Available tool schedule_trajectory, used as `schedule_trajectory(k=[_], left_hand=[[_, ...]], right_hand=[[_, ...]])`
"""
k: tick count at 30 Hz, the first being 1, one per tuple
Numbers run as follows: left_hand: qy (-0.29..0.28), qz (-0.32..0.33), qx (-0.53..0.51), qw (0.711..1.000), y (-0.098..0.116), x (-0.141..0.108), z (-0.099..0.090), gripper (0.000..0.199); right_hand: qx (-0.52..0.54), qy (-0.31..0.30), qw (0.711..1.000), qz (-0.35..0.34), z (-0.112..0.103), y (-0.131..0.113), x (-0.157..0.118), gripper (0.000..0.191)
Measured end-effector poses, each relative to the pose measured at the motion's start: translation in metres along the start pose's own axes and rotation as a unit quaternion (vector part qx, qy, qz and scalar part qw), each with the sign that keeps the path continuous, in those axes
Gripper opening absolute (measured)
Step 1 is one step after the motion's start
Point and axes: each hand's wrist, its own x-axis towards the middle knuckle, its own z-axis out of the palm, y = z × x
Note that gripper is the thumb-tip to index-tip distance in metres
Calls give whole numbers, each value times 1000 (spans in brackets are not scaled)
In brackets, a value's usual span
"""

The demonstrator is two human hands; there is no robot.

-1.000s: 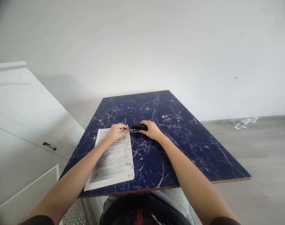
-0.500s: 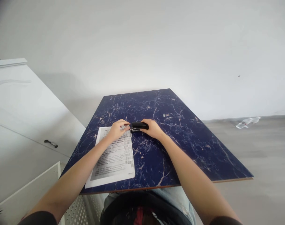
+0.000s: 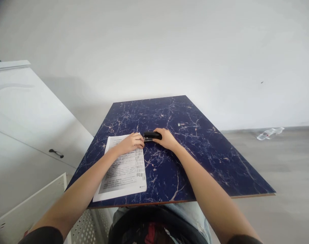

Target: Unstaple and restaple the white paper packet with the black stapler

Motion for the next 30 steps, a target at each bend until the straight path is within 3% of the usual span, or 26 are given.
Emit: schedule_trajectory(k=[6,9,11,13,17,23,30], left_hand=[[-20,-2,-14,1000,5,-4,-5,21],[57,-16,-35,998,7,-2,-9,22],[130,-47,-30,990,6,-1,-11,22],[168,-88,-8,982,3,-1,-11,23],[144,-130,16,981,-3,-2,-7,24],[113,-116,44,986,1,2,1,26],[115,-109,62,985,-1,3,4,26]], right_hand=[[1,-3,1000,-3,1,1,0,28],[-1,-3,1000,-4,1,2,0,27],[-2,-4,1000,-1,1,1,0,27],[-2,-6,1000,1,1,1,0,27],[-4,-5,1000,3,0,0,0,26],[-2,-7,1000,1,-1,-2,0,26],[0,-9,1000,2,-1,-2,0,26]])
